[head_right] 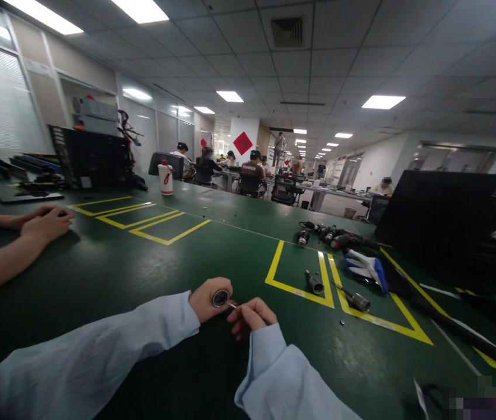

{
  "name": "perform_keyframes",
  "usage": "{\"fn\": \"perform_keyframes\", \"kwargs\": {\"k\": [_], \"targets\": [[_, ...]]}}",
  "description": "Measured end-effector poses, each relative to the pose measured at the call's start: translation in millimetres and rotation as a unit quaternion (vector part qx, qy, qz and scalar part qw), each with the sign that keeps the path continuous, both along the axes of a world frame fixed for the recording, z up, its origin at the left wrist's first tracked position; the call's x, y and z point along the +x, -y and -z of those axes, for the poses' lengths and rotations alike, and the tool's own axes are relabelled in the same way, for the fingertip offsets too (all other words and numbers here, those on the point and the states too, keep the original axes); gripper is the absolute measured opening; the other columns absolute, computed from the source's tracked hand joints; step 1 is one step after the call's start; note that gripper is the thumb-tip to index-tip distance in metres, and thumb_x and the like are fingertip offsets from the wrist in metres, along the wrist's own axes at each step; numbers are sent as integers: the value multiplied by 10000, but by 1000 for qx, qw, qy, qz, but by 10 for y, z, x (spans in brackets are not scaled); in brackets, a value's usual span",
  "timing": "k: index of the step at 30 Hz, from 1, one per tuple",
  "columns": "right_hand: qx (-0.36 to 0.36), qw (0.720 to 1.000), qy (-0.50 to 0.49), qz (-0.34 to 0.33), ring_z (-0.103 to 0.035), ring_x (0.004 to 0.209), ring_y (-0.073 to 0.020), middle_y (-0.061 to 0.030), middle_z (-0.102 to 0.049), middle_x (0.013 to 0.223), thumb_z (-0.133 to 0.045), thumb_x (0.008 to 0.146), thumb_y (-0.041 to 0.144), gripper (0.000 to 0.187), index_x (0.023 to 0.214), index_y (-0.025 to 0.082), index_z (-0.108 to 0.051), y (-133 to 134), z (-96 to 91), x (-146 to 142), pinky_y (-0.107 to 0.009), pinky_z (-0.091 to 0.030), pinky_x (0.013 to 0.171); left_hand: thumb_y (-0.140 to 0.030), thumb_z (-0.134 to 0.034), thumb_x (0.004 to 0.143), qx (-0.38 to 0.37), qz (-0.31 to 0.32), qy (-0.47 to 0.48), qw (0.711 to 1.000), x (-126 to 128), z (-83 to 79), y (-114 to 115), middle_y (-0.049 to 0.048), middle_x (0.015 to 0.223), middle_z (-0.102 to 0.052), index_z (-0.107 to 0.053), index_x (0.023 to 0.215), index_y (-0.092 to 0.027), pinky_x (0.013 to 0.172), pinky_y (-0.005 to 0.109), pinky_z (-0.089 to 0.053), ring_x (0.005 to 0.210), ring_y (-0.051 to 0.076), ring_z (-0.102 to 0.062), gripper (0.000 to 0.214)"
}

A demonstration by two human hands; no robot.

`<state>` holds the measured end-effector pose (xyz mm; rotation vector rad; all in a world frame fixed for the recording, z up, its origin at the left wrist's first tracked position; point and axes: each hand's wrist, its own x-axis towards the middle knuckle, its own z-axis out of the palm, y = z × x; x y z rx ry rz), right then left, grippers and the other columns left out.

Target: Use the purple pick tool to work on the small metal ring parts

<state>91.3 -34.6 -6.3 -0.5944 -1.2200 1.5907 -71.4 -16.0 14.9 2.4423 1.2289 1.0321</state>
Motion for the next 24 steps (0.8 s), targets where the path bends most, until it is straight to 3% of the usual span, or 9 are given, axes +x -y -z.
{"fn": "perform_keyframes", "kwargs": {"k": [6,13,20,24], "targets": [[-72,992,-78,-64,-574,409,-117,-42,-677,551,-715,565,377,274,577,147,-566,-74,-27,12,-187,-408,350,-139,-537,616,-27,35,24,999,6,-4,0,-45,557,-436,-452,573,-150,507,185,-334,537,84,-426,96],[2,1000,2,20,-560,430,-96,-50,-685,618,-659,642,393,277,599,133,-575,10,-17,19,-184,-427,386,-169,-548,628,-18,-14,-28,999,3,-12,-2,-45,557,-441,-455,560,-152,521,195,-329,545,89,-423,116],[-59,997,-41,-34,-563,407,-107,-47,-682,570,-702,571,398,290,575,141,-567,-46,-32,15,-181,-417,358,-174,-550,621,-32,23,12,999,5,7,-27,-46,541,-437,-451,559,-145,498,182,-323,521,79,-413,121],[-34,998,-48,-7,-562,424,-113,-56,-686,603,-684,599,395,278,581,144,-568,-33,-42,25,-194,-419,365,-197,-550,638,-50,15,33,998,14,1,-12,-53,524,-427,-445,549,-142,481,174,-315,509,70,-401,148]]}}
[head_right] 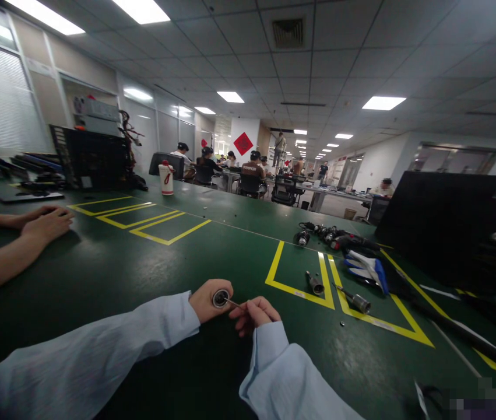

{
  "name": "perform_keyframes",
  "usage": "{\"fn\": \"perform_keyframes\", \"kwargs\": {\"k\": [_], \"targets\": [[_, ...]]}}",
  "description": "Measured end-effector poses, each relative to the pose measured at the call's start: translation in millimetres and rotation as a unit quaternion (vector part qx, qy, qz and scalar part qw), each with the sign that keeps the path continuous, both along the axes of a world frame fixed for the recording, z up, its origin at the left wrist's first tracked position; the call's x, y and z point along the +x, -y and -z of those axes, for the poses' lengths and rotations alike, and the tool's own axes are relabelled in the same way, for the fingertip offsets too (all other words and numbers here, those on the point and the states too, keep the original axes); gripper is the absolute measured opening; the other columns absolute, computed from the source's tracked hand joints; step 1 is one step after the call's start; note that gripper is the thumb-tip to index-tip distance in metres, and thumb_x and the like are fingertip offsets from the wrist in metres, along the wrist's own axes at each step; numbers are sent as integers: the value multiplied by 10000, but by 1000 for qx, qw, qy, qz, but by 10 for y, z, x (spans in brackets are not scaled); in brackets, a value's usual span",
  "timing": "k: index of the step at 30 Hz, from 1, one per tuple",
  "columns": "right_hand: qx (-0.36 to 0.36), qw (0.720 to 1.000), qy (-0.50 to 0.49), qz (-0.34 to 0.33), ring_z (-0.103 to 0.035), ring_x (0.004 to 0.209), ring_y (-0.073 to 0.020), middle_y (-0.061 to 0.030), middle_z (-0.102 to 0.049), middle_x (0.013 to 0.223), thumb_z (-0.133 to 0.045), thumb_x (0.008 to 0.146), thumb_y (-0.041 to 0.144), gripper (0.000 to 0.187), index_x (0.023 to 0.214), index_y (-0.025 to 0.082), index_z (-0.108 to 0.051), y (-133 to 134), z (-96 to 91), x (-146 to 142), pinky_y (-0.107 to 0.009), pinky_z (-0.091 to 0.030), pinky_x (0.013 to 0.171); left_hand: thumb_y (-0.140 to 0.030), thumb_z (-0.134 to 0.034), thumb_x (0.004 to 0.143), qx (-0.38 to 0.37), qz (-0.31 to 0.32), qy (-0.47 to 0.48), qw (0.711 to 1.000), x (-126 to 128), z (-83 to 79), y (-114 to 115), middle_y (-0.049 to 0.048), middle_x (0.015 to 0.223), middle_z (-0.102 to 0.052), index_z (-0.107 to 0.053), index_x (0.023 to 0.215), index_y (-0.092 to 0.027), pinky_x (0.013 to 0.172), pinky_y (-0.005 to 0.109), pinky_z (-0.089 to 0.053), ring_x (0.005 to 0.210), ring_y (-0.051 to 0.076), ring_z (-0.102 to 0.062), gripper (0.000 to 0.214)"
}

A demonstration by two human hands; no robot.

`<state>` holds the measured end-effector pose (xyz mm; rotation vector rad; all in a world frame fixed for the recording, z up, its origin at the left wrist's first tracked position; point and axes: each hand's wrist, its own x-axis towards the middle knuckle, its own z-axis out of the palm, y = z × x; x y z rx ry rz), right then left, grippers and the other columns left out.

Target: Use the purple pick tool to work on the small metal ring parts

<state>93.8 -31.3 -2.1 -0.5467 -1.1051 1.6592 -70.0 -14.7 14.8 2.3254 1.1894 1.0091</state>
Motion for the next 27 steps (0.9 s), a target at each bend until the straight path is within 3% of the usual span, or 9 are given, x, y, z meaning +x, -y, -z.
{"fn": "perform_keyframes", "kwargs": {"k": [4,10,18,27], "targets": [[91,987,99,85,-528,429,-103,-48,-661,588,-601,675,437,298,610,147,-592,78,14,-11,-201,-409,394,-243,-573,639,0,-39,-21,999,-2,4,11,-48,526,-436,-450,550,-142,476,180,-306,512,76,-403,182],[215,918,265,201,-492,413,-98,3,-556,454,-514,733,416,307,595,158,-608,206,8,-63,-206,-384,430,-235,-584,637,23,-28,-108,994,-14,24,-15,-35,572,-476,-473,580,-151,526,196,-335,561,95,-447,150],[142,965,172,141,-508,389,-96,-19,-628,507,-560,687,428,298,550,164,-542,160,-57,-26,-207,-405,399,-272,-598,647,26,-9,-142,990,-10,0,-6,-34,587,-507,-496,597,-153,562,212,-350,558,95,-469,165],[137,962,183,151,-496,376,-93,-14,-614,475,-550,680,407,284,531,165,-534,166,-25,-9,-202,-387,388,-262,-628,627,20,-14,-139,990,11,-14,26,-41,598,-509,-499,616,-155,559,205,-341,566,92,-467,168]]}}
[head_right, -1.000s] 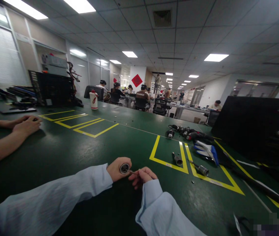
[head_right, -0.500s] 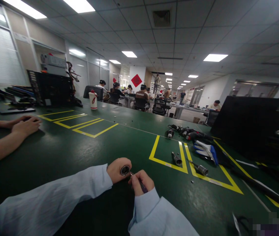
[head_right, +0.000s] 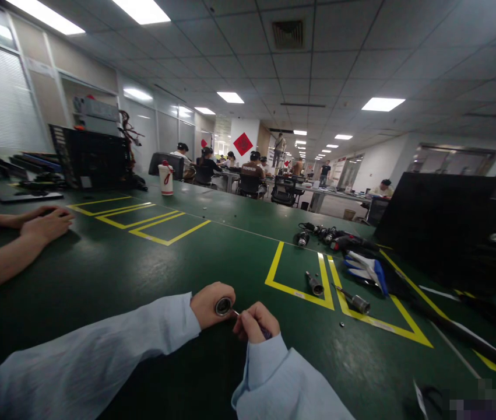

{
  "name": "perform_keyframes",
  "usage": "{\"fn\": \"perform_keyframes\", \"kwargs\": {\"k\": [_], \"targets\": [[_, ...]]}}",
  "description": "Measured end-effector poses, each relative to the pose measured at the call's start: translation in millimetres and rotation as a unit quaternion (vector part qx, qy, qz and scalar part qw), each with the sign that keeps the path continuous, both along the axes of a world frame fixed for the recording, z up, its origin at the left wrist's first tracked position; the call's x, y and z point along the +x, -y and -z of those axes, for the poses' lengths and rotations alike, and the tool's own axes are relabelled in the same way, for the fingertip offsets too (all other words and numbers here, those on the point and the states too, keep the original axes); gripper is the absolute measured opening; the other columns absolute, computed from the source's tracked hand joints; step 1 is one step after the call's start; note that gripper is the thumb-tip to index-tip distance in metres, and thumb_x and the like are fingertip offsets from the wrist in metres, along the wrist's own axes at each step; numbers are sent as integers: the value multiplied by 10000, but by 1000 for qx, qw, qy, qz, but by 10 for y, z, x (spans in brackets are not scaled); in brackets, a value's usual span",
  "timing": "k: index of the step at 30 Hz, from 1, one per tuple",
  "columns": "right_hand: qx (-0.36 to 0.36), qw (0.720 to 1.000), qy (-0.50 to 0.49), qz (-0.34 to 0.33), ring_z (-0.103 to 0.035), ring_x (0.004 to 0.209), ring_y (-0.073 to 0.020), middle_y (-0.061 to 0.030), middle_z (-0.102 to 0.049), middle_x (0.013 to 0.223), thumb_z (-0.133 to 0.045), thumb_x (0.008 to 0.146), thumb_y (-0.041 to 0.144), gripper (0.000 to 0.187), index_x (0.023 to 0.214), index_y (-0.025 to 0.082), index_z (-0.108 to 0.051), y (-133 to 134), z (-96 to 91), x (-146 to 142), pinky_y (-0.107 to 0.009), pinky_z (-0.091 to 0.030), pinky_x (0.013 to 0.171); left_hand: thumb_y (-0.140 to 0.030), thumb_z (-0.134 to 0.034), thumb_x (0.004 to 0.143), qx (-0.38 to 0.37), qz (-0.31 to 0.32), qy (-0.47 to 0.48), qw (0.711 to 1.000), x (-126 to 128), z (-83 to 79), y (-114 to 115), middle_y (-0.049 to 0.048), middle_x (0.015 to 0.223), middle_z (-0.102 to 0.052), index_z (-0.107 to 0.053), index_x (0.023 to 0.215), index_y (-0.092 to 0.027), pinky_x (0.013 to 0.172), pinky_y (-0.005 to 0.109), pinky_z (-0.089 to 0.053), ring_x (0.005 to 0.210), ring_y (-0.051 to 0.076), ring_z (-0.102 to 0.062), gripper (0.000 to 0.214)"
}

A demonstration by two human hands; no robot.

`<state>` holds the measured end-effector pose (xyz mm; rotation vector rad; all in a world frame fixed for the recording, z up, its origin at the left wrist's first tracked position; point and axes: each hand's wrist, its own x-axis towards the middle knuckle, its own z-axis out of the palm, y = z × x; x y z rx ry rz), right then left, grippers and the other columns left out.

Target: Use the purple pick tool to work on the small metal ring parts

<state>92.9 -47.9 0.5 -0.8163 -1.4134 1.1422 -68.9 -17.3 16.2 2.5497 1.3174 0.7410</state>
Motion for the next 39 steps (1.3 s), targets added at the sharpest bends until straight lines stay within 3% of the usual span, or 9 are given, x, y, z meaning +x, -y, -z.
{"fn": "perform_keyframes", "kwargs": {"k": [5,13,21,29,39], "targets": [[25,999,38,30,-496,384,-91,-11,-608,472,-537,693,390,277,529,167,-542,15,12,-41,-202,-400,407,-278,-607,656,10,14,-5,1000,-11,-1,-16,-35,615,-512,-491,626,-157,562,205,-344,580,96,-475,170],[-57,996,-41,-48,-532,392,-102,-31,-652,511,-597,649,397,278,538,148,-545,-44,-59,25,-207,-403,403,-285,-592,673,33,30,1,999,-14,-4,-12,-29,606,-505,-493,613,-156,572,211,-345,574,100,-466,173],[-103,986,-101,-79,-530,375,-106,-29,-645,482,-626,623,332,232,517,145,-537,-75,-61,60,-210,-395,395,-250,-616,640,-14,29,22,999,-20,-3,-27,-43,594,-480,-477,599,-155,538,195,-329,551,88,-445,173],[-32,998,-37,-34,-502,389,-78,-21,-634,493,-607,669,399,289,535,144,-575,-30,9,-15,-185,-390,403,-269,-607,651,-9,14,5,1000,-15,35,-41,-41,594,-467,-479,616,-159,529,199,-305,561,93,-426,173],[-150,966,-162,-136,-543,355,-109,-58,-664,492,-659,600,318,224,531,130,-561,-174,-1,41,-199,-403,353,-241,-631,616,-42,11,44,998,-34,25,-67,-52,577,-446,-473,589,-146,511,185,-314,552,81,-416,186]]}}
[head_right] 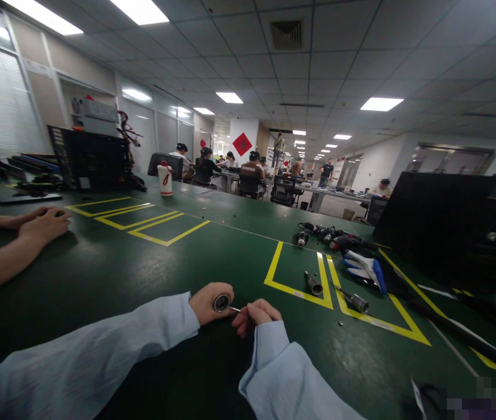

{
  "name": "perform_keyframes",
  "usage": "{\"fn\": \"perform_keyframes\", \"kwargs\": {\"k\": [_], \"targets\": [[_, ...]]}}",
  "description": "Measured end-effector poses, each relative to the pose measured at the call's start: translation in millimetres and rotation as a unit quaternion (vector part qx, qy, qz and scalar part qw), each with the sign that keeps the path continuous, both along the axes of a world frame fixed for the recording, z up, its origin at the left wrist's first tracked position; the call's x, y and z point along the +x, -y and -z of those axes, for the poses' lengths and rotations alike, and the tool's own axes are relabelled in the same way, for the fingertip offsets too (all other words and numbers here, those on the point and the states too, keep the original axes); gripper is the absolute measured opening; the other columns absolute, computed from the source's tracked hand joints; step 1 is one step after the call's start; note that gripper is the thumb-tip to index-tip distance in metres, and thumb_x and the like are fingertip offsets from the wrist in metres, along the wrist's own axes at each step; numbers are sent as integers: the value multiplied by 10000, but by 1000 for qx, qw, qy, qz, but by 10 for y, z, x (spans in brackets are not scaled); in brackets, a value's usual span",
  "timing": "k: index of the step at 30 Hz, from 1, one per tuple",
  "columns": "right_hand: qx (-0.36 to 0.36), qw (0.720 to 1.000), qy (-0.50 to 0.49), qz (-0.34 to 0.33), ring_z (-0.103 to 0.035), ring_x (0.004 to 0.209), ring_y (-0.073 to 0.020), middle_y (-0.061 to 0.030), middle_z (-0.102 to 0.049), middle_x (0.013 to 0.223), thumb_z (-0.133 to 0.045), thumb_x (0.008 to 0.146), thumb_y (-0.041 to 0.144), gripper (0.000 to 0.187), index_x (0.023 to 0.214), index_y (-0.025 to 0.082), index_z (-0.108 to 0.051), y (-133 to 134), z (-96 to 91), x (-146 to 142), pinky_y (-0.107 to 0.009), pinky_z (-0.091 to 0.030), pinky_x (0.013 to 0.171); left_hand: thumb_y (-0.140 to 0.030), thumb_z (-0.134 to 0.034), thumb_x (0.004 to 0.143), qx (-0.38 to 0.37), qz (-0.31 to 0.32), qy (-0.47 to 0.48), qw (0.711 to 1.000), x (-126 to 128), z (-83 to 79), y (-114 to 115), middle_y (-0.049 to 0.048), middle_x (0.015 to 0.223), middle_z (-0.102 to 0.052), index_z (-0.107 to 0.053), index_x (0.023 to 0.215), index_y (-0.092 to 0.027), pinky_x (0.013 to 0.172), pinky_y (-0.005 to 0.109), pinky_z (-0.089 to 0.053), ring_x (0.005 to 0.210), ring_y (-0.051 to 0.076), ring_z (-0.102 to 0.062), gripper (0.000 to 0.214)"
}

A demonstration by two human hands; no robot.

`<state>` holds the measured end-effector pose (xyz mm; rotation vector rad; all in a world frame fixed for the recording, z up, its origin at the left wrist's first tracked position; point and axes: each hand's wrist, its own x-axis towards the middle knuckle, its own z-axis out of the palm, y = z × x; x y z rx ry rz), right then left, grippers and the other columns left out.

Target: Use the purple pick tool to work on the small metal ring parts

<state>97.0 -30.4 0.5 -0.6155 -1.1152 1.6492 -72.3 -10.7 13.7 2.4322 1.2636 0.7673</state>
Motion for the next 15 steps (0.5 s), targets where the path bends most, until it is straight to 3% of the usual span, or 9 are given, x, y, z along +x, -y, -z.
{"fn": "perform_keyframes", "kwargs": {"k": [4,10,15], "targets": [[-21,1000,-8,-6,-545,357,-119,-65,-664,489,-664,588,323,227,527,134,-556,-3,10,-9,-212,-401,349,-234,-628,614,-6,-1,21,1000,1,13,-4,-51,580,-452,-476,590,-143,520,183,-325,565,82,-422,179],[19,1000,16,11,-559,403,-113,-57,-671,537,-668,607,376,269,570,130,-565,27,29,-43,-210,-423,384,-185,-598,618,3,-17,17,1000,8,-8,17,-49,573,-449,-464,578,-147,515,185,-321,561,84,-421,144],[-26,999,-21,-29,-558,383,-120,-62,-670,510,-678,585,345,243,544,142,-550,-30,40,-54,-207,-396,361,-198,-592,624,15,-10,22,1000,10,-33,19,-46,569,-451,-465,578,-148,514,189,-324,552,87,-422,144]]}}
